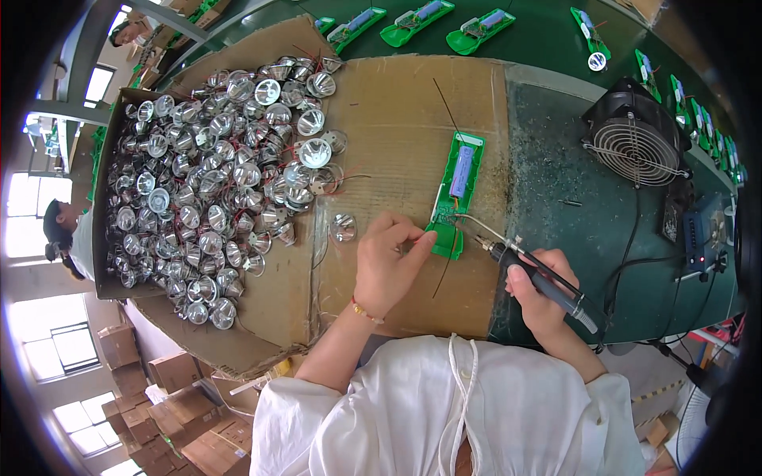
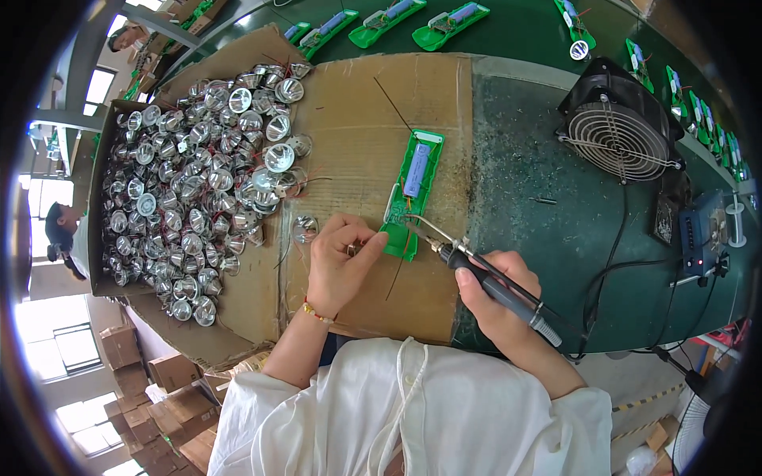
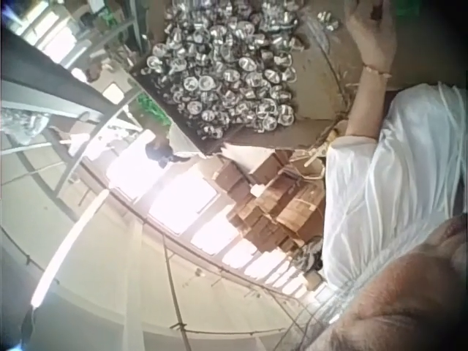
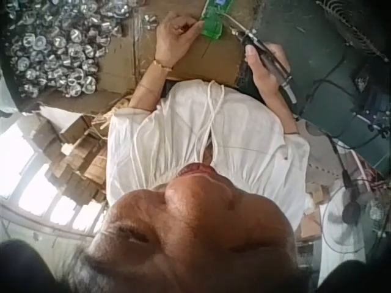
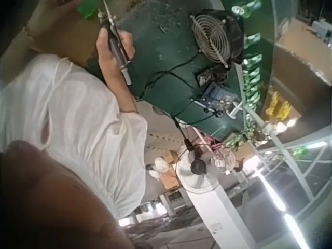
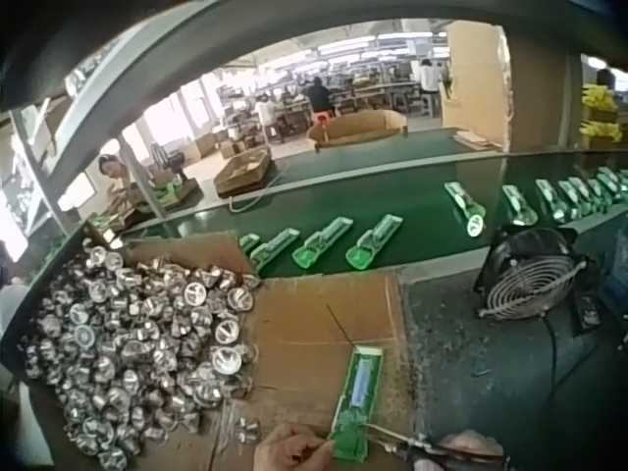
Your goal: Soldering wires to components inside a plastic light housing at an industrial assembly station.
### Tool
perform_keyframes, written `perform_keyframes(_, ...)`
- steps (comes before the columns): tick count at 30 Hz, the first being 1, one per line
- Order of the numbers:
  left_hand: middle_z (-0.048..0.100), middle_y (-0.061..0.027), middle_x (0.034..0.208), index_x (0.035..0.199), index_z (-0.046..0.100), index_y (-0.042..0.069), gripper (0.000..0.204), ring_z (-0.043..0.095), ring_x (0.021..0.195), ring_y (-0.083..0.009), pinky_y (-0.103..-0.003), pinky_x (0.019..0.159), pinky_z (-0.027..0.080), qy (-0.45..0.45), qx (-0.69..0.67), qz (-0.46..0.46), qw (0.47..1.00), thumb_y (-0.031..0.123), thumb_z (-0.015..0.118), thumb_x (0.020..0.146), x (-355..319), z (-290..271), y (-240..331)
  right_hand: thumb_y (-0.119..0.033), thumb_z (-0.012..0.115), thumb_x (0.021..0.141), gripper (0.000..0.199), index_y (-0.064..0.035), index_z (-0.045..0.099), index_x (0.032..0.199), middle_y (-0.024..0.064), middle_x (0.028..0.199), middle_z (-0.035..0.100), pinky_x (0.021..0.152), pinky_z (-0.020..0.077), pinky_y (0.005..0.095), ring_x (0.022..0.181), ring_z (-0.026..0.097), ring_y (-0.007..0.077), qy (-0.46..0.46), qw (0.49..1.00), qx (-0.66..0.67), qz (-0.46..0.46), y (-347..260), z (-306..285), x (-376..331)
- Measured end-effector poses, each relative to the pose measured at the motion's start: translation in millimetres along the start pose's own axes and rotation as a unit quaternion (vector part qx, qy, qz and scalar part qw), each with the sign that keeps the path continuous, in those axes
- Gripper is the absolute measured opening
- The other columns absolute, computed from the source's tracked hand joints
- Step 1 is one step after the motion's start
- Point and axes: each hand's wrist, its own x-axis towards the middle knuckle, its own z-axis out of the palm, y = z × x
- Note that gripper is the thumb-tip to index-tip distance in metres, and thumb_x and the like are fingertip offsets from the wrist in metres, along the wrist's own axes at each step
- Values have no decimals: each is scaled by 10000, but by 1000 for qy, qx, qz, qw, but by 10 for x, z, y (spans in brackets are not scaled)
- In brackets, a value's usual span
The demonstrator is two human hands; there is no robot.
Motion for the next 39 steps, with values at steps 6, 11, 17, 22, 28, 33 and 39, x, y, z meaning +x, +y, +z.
perform_keyframes(6, 569, -77, 780, 751, 646, 5, 99, 553, 646, -173, -271, 569, 458, -11, -42, 12, 999, 91, 694, 736, 34, 10, -49, -82, 680, 775, 181, -1, 527, 828, 59, 631, 600, 503, 450, 219, 546, 571, 86, 6, 999, 35, 31, -13, 71, 81)
perform_keyframes(11, 572, -77, 790, 757, 648, 2, 87, 556, 658, -172, -261, 580, 457, -30, -46, -7, 998, 78, 686, 738, 46, -16, -22, -59, 666, 780, 166, 4, 520, 827, 54, 625, 599, 493, 452, 213, 551, 578, 82, -5, 998, 35, 59, -29, 88, 97)
perform_keyframes(17, 582, -84, 815, 770, 651, -6, 96, 564, 674, -159, -254, 593, 457, -48, -62, -11, 997, 78, 688, 741, 62, -24, -58, -53, 661, 783, 168, 8, 512, 832, 72, 639, 600, 482, 462, 215, 545, 578, 88, 7, 992, 66, 103, -49, 90, 107)
perform_keyframes(22, 587, -59, 825, 749, 658, 10, 81, 535, 692, -105, -230, 602, 434, -56, -85, -19, 995, 81, 697, 745, 59, -28, -54, -47, 644, 795, 167, 18, 502, 854, 99, 670, 594, 484, 486, 235, 545, 578, 107, 15, 989, 102, 103, -98, 69, 92)
perform_keyframes(28, 584, -56, 815, 740, 655, 10, 87, 526, 680, -105, -229, 594, 427, -53, -83, -14, 995, 85, 697, 745, 61, -43, -63, -51, 648, 796, 172, 14, 502, 861, 93, 678, 584, 488, 485, 236, 550, 573, 107, 12, 989, 106, 107, -102, 63, 80)
perform_keyframes(33, 584, -56, 853, 756, 651, 10, 88, 530, 728, -110, -231, 648, 434, -77, -79, -51, 993, 62, 712, 721, 49, -64, -30, -56, 589, 821, 148, -5, 462, 880, 88, 633, 556, 464, 461, 231, 502, 541, 111, 11, 993, 87, 76, -93, 13, 67)
perform_keyframes(39, 574, -77, 954, 818, 664, 17, 104, 558, 851, -164, -254, 716, 457, -21, -204, 70, 976, -3, 702, 722, -97, -146, -250, -49, 581, 822, 141, -3, 461, 882, 86, 643, 551, 460, 459, 230, 511, 542, 113, -14, 994, 83, 75, -123, -72, 28)
